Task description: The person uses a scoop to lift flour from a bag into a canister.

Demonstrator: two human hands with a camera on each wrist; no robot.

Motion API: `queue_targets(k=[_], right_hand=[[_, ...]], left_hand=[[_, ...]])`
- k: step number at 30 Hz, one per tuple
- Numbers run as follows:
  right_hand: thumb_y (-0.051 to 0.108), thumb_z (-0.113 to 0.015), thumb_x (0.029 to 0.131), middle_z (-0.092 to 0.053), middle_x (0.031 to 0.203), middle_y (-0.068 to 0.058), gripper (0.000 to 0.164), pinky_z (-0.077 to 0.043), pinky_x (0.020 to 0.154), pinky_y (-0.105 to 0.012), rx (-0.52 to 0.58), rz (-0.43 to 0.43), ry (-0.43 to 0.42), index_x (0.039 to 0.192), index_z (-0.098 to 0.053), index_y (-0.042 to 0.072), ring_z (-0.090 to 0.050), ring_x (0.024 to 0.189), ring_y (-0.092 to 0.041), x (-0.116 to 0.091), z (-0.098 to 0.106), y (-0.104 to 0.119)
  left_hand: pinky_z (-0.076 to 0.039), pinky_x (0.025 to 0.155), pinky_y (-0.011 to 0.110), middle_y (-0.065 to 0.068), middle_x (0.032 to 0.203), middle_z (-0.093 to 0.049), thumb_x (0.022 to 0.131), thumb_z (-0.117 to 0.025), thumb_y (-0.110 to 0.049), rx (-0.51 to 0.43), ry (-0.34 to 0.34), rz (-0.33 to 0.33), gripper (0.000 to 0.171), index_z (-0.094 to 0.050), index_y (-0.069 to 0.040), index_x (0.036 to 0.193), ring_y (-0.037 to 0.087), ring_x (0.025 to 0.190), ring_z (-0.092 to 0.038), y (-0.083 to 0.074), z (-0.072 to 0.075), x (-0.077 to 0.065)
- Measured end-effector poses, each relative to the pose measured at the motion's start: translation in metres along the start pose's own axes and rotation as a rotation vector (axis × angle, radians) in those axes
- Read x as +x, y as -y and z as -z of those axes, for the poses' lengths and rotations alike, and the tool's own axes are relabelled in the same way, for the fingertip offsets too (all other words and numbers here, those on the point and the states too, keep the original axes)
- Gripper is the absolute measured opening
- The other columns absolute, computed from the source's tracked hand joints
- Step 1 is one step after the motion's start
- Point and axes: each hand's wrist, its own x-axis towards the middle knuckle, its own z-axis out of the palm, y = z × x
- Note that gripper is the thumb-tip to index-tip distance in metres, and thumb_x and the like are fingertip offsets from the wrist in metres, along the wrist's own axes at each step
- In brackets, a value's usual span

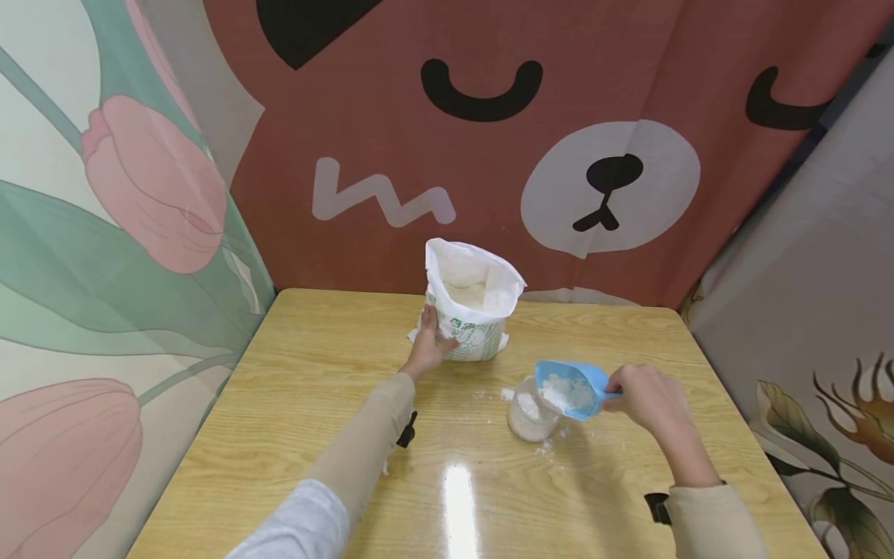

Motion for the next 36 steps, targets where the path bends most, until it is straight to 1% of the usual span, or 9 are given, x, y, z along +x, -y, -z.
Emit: queue_targets(k=[5,10,18,22,28,36], right_hand=[[0.020,-0.077,0.072,-0.067,0.089,-0.015,0.024,-0.040,0.045,-0.029,-0.001,0.000,-0.005,0.089,-0.072,0.005,-0.058,0.062,-0.018,0.000,0.000,0.001],[0.020,-0.077,0.072,-0.067,0.089,-0.014,0.022,-0.039,0.044,-0.029,-0.012,0.008,-0.030,0.088,-0.072,0.006,-0.058,0.062,-0.017,-0.002,-0.001,0.003],[0.020,-0.077,0.072,-0.067,0.088,-0.014,0.022,-0.039,0.044,-0.028,-0.032,0.015,-0.046,0.088,-0.073,0.006,-0.059,0.063,-0.019,-0.002,-0.002,0.004],[0.020,-0.077,0.071,-0.068,0.088,-0.013,0.022,-0.039,0.043,-0.029,-0.052,0.009,-0.055,0.088,-0.073,0.007,-0.059,0.065,-0.021,-0.003,-0.003,0.006],[0.020,-0.078,0.070,-0.067,0.085,-0.011,0.020,-0.038,0.042,-0.028,-0.095,0.004,-0.081,0.086,-0.073,0.008,-0.057,0.060,-0.018,-0.005,-0.004,0.012],[0.018,-0.078,0.070,-0.068,0.081,-0.010,0.018,-0.038,0.041,-0.028,-0.108,0.020,-0.111,0.084,-0.072,0.007,-0.057,0.058,-0.017,-0.008,-0.005,0.017]], left_hand=[[-0.020,0.109,0.041,0.015,0.152,0.010,0.088,-0.063,-0.026,0.002,0.003,0.004,0.091,0.002,-0.002,0.146,0.028,0.139,0.002,0.000,0.000,0.000],[-0.019,0.109,0.040,0.013,0.152,0.011,0.088,-0.063,-0.026,-0.004,0.001,0.004,0.091,0.002,-0.001,0.146,0.027,0.139,0.003,0.000,0.000,0.000],[-0.019,0.109,0.042,0.019,0.152,0.007,0.087,-0.063,-0.024,-0.004,-0.011,-0.022,0.090,0.001,0.002,0.145,0.030,0.139,0.002,0.002,-0.001,0.001],[-0.019,0.109,0.043,0.020,0.151,0.007,0.087,-0.064,-0.024,-0.005,-0.014,-0.029,0.090,0.000,0.002,0.145,0.030,0.139,0.002,0.003,-0.001,0.001],[-0.019,0.109,0.042,0.020,0.152,0.007,0.087,-0.064,-0.023,-0.005,-0.015,-0.032,0.090,0.001,0.002,0.145,0.030,0.139,0.003,0.003,-0.001,0.001],[-0.019,0.109,0.042,0.019,0.152,0.008,0.087,-0.063,-0.024,0.002,-0.010,-0.032,0.090,0.002,0.001,0.145,0.030,0.138,0.004,0.002,-0.001,0.001]])
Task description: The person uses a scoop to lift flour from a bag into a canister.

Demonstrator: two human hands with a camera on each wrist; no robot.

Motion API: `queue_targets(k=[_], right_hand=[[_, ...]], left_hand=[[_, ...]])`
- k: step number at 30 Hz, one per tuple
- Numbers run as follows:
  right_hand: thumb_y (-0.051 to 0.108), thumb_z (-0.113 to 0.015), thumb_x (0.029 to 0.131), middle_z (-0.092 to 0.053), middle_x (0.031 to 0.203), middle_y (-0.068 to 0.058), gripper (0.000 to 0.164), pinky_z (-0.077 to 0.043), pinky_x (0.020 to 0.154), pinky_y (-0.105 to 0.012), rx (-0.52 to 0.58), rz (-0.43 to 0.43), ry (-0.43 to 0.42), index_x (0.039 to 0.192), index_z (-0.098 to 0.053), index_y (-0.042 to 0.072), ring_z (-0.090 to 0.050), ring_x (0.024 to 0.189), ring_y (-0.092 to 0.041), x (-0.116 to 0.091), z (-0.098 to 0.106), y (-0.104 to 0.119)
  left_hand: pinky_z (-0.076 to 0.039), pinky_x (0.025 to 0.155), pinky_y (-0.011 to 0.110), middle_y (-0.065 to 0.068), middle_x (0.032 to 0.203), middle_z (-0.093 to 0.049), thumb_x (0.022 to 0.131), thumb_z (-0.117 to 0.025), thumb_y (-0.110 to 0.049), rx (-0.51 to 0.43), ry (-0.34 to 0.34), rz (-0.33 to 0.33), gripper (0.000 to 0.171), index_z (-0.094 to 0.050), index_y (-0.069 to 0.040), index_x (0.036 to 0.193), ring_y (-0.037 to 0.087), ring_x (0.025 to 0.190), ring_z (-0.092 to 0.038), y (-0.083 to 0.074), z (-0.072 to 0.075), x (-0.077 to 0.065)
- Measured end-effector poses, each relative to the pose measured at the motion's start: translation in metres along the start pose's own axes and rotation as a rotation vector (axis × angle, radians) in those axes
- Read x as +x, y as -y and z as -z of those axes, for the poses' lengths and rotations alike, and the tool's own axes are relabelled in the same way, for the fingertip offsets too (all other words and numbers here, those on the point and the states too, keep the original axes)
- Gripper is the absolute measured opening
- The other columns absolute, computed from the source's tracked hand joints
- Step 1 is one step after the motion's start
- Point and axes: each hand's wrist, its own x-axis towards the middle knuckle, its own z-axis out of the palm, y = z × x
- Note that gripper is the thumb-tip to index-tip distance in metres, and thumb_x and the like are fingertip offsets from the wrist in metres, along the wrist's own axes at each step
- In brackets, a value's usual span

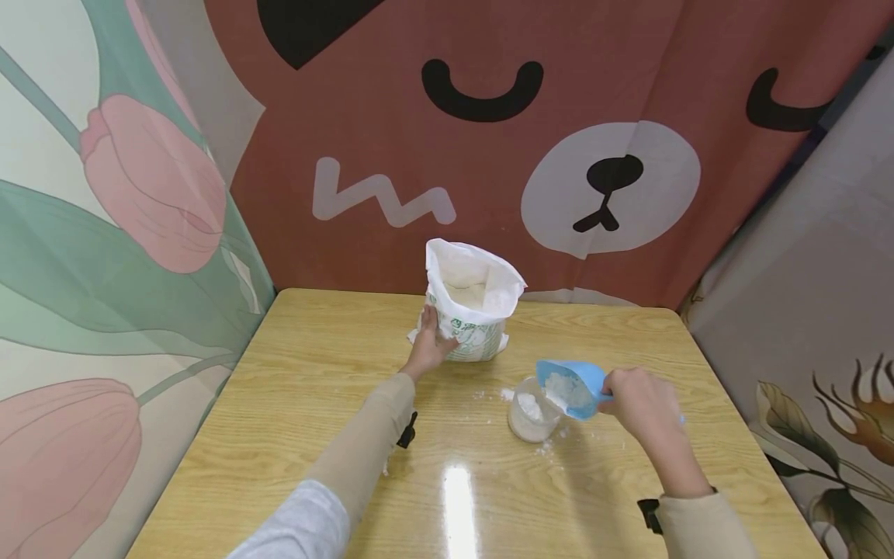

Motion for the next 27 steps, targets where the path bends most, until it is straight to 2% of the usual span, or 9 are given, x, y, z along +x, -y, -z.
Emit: queue_targets(k=[6,8,11,13,14,17,20,23,27], right_hand=[[0.016,-0.077,0.072,-0.066,0.077,-0.006,0.014,-0.036,0.041,-0.028,-0.004,-0.012,0.010,0.083,-0.072,0.009,-0.051,0.053,-0.011,-0.001,0.002,0.005],[0.015,-0.076,0.073,-0.062,0.069,-0.001,0.008,-0.033,0.041,-0.027,-0.010,-0.023,0.024,0.076,-0.070,0.011,-0.045,0.052,-0.009,0.000,0.003,0.007],[0.014,-0.075,0.074,-0.043,0.055,0.006,0.025,-0.023,0.042,-0.025,-0.019,-0.033,0.037,0.058,-0.056,0.015,-0.032,0.049,-0.008,0.001,0.003,0.011],[0.014,-0.075,0.074,-0.030,0.053,0.008,0.037,-0.018,0.045,-0.025,-0.030,-0.034,0.040,0.053,-0.045,0.018,-0.026,0.050,-0.010,0.001,0.003,0.014],[0.014,-0.076,0.074,-0.023,0.053,0.008,0.044,-0.015,0.046,-0.025,-0.036,-0.033,0.037,0.052,-0.038,0.020,-0.022,0.051,-0.010,0.001,0.003,0.016],[0.014,-0.076,0.073,-0.017,0.055,0.007,0.053,-0.012,0.048,-0.025,-0.057,-0.029,0.025,0.054,-0.028,0.020,-0.016,0.052,-0.010,0.001,0.003,0.020],[0.014,-0.077,0.073,-0.014,0.057,0.006,0.056,-0.012,0.049,-0.026,-0.079,-0.031,0.030,0.055,-0.024,0.019,-0.014,0.054,-0.010,0.003,0.004,0.024],[0.015,-0.077,0.073,-0.020,0.056,0.006,0.047,-0.017,0.047,-0.027,-0.101,-0.030,0.037,0.054,-0.034,0.018,-0.019,0.053,-0.011,0.004,0.006,0.028],[0.015,-0.078,0.071,-0.018,0.055,0.007,0.051,-0.016,0.048,-0.027,-0.131,-0.021,0.015,0.053,-0.031,0.019,-0.017,0.052,-0.010,0.004,0.007,0.032]], left_hand=[[-0.019,0.109,0.043,0.020,0.151,0.008,0.087,-0.063,-0.025,0.004,-0.001,0.000,0.090,0.001,0.002,0.145,0.031,0.138,0.002,0.000,-0.001,0.000],[-0.019,0.109,0.043,0.020,0.151,0.007,0.087,-0.063,-0.025,0.003,0.000,0.002,0.090,0.001,0.002,0.145,0.030,0.138,0.002,0.000,-0.001,0.000],[-0.019,0.109,0.042,0.020,0.152,0.007,0.087,-0.063,-0.025,0.002,0.002,0.005,0.090,0.001,0.001,0.145,0.030,0.139,0.002,0.000,-0.001,0.000],[-0.019,0.109,0.042,0.019,0.152,0.008,0.087,-0.063,-0.025,0.001,0.005,0.007,0.090,0.001,0.001,0.145,0.030,0.139,0.003,0.001,-0.001,0.000],[-0.019,0.109,0.042,0.019,0.152,0.008,0.087,-0.063,-0.025,0.000,0.006,0.007,0.090,0.001,0.001,0.145,0.030,0.139,0.002,0.001,-0.001,0.000],[-0.019,0.109,0.042,0.018,0.152,0.009,0.088,-0.063,-0.025,-0.001,0.009,0.011,0.090,0.002,0.001,0.145,0.029,0.139,0.003,0.000,0.000,0.000],[-0.018,0.109,0.040,0.016,0.152,0.010,0.088,-0.063,-0.024,0.003,0.009,0.018,0.090,0.002,0.000,0.145,0.028,0.139,0.004,-0.001,0.001,0.000],[-0.017,0.110,0.040,0.017,0.152,0.009,0.088,-0.063,-0.024,0.011,0.006,0.014,0.090,0.002,0.000,0.145,0.028,0.139,0.004,-0.002,0.001,0.000],[-0.017,0.109,0.042,0.020,0.152,0.007,0.087,-0.063,-0.023,0.008,0.003,0.006,0.090,0.002,0.001,0.145,0.030,0.138,0.003,-0.002,0.001,0.000]])
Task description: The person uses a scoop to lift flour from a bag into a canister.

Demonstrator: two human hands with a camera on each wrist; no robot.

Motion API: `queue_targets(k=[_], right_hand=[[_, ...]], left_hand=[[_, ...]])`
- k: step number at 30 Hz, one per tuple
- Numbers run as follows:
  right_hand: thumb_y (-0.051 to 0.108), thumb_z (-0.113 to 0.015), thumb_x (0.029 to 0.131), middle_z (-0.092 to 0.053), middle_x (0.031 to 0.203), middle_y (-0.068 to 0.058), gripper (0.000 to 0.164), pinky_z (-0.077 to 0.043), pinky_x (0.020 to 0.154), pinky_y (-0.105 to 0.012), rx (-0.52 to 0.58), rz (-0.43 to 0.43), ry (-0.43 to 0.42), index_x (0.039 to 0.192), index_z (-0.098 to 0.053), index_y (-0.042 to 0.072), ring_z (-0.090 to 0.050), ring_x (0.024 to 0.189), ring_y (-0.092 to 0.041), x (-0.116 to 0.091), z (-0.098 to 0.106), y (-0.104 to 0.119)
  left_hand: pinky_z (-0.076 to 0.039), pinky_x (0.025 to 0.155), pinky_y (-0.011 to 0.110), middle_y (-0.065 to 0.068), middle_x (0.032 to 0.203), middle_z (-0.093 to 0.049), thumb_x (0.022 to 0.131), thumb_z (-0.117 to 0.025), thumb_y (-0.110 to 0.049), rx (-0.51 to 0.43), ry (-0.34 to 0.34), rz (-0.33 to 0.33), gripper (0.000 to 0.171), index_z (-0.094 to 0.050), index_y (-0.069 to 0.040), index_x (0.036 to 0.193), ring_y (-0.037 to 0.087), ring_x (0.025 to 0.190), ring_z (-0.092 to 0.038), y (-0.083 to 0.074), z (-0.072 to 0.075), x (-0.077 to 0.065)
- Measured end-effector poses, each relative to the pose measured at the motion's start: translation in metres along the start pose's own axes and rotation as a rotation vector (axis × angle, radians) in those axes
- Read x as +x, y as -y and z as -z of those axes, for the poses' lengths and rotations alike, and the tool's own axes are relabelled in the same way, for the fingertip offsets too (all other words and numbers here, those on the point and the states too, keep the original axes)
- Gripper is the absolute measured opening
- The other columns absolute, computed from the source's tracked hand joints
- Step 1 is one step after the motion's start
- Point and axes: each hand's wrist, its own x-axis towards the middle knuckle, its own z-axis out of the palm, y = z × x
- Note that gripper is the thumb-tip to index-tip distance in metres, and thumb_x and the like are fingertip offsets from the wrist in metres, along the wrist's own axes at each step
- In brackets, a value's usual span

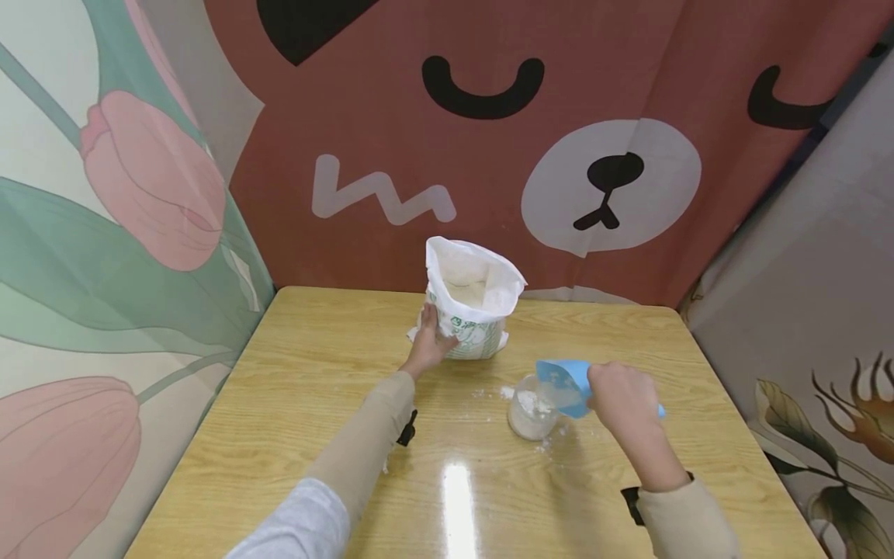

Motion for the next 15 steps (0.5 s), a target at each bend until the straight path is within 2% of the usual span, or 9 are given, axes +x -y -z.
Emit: queue_targets(k=[3,9,12,15], right_hand=[[0.015,-0.079,0.070,-0.012,0.057,0.006,0.060,-0.013,0.049,-0.027,-0.007,0.002,-0.017,0.054,-0.022,0.020,-0.012,0.054,-0.010,0.0000,0.0007,0.0010],[0.014,-0.078,0.071,-0.010,0.059,0.006,0.061,-0.013,0.049,-0.026,-0.003,0.003,-0.026,0.055,-0.019,0.020,-0.011,0.055,-0.010,0.0001,0.0007,0.0007],[0.014,-0.079,0.070,-0.015,0.055,0.006,0.055,-0.015,0.047,-0.026,-0.016,0.018,-0.053,0.053,-0.027,0.018,-0.014,0.053,-0.010,-0.0014,0.0013,0.0014],[0.014,-0.079,0.069,-0.030,0.051,0.004,0.036,-0.025,0.042,-0.026,-0.040,0.037,-0.085,0.056,-0.045,0.012,-0.026,0.049,-0.011,-0.0026,0.0012,0.0018]], left_hand=[[-0.017,0.109,0.042,0.020,0.152,0.007,0.087,-0.063,-0.022,-0.007,0.002,0.003,0.090,0.002,0.000,0.145,0.030,0.138,0.004,0.0000,-0.0001,0.0000],[-0.017,0.110,0.042,0.019,0.152,0.008,0.088,-0.063,-0.023,0.002,0.002,0.000,0.090,0.002,0.000,0.145,0.030,0.138,0.004,0.0017,-0.0011,0.0011],[-0.017,0.110,0.042,0.019,0.152,0.008,0.088,-0.063,-0.023,0.005,0.002,-0.003,0.090,0.003,0.000,0.145,0.030,0.138,0.004,0.0021,-0.0014,0.0010],[-0.016,0.110,0.041,0.017,0.152,0.009,0.088,-0.063,-0.023,0.007,0.003,0.000,0.090,0.003,0.000,0.145,0.030,0.138,0.004,0.0017,-0.0014,0.0004]])
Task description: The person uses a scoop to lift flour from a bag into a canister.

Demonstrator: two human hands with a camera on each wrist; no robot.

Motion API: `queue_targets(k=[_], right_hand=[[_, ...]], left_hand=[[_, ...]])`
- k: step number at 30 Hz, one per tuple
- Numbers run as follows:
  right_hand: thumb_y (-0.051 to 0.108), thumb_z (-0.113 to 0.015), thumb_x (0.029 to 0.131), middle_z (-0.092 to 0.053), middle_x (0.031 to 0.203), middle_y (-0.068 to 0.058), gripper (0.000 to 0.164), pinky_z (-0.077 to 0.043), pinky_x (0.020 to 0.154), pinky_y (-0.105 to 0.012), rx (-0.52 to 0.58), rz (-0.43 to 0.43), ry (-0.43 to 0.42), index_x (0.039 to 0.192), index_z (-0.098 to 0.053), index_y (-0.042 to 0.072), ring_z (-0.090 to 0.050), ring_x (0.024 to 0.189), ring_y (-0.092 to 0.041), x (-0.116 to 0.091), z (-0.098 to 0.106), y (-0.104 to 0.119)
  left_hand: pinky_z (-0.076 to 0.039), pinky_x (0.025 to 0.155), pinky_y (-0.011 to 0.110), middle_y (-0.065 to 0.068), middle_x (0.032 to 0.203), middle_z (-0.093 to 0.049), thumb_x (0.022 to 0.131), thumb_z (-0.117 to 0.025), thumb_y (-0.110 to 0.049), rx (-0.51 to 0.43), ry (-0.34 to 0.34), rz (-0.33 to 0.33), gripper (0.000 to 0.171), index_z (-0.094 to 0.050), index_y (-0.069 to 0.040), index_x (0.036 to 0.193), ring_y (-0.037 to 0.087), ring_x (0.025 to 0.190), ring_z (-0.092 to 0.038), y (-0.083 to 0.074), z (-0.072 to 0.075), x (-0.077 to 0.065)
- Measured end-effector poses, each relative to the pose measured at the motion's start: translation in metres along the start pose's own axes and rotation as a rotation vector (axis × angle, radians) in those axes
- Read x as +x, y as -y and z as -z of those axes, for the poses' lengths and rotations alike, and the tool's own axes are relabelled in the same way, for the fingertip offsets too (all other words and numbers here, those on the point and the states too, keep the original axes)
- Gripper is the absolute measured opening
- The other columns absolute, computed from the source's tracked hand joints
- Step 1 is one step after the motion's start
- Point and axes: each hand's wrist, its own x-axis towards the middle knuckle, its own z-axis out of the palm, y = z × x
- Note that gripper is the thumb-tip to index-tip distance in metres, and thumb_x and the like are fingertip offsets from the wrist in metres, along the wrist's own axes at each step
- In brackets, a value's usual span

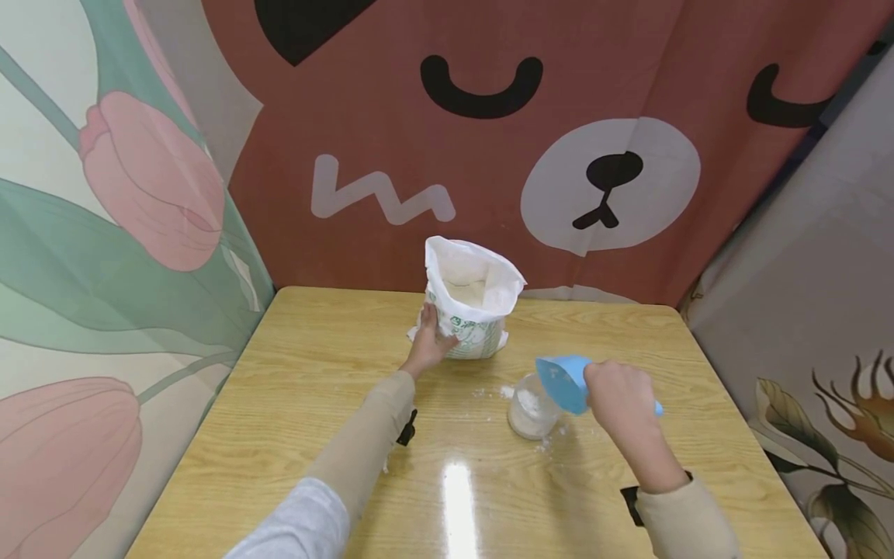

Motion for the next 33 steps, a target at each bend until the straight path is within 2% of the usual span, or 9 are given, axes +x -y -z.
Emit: queue_targets(k=[4,9,14,20,26,33], right_hand=[[0.015,-0.080,0.067,-0.041,0.051,0.001,0.029,-0.034,0.038,-0.029,-0.030,0.017,-0.034,0.062,-0.053,0.008,-0.037,0.046,-0.014,-0.0021,-0.0017,0.0006],[0.017,-0.082,0.064,-0.038,0.049,0.000,0.038,-0.036,0.037,-0.031,-0.075,0.043,-0.109,0.057,-0.045,0.009,-0.037,0.043,-0.014,-0.0042,-0.0045,0.0014],[0.017,-0.084,0.061,-0.041,0.049,-0.001,0.038,-0.038,0.036,-0.032,-0.117,0.077,-0.160,0.057,-0.047,0.008,-0.038,0.041,-0.014,-0.0056,-0.0046,0.0031],[0.017,-0.083,0.062,-0.045,0.050,-0.002,0.035,-0.039,0.037,-0.033,-0.111,0.084,-0.140,0.059,-0.050,0.007,-0.039,0.041,-0.014,-0.0052,-0.0043,0.0033],[0.017,-0.083,0.062,-0.041,0.048,-0.001,0.035,-0.038,0.036,-0.032,-0.097,0.087,-0.153,0.058,-0.049,0.009,-0.038,0.042,-0.014,-0.0057,-0.0047,0.0016],[0.015,-0.082,0.064,-0.042,0.050,0.001,0.032,-0.037,0.037,-0.031,-0.034,0.056,-0.122,0.058,-0.051,0.012,-0.039,0.043,-0.014,-0.0079,-0.0064,-0.0024]], left_hand=[[-0.016,0.110,0.042,0.016,0.152,0.009,0.087,-0.063,-0.023,-0.001,0.001,0.004,0.090,0.003,0.000,0.145,0.030,0.138,0.005,-0.0006,0.0004,-0.0009],[-0.015,0.110,0.042,0.017,0.152,0.009,0.087,-0.064,-0.023,0.008,0.002,0.002,0.091,0.003,0.000,0.145,0.030,0.138,0.005,-0.0007,0.0002,-0.0016],[-0.016,0.110,0.041,0.018,0.152,0.008,0.087,-0.064,-0.023,0.011,-0.002,0.004,0.091,0.003,0.000,0.145,0.030,0.138,0.005,-0.0002,-0.0007,-0.0004],[-0.015,0.110,0.041,0.018,0.152,0.007,0.087,-0.064,-0.022,0.007,-0.006,0.010,0.091,0.002,0.001,0.145,0.030,0.138,0.004,-0.0009,-0.0007,0.0004],[-0.014,0.110,0.040,0.017,0.152,0.008,0.087,-0.064,-0.023,0.002,-0.007,0.020,0.091,0.001,0.001,0.145,0.029,0.139,0.004,-0.0018,0.0003,0.0003],[-0.014,0.110,0.042,0.017,0.152,0.008,0.087,-0.064,-0.023,-0.008,-0.009,0.010,0.091,0.001,0.001,0.145,0.030,0.138,0.004,-0.0017,0.0010,-0.0005]])
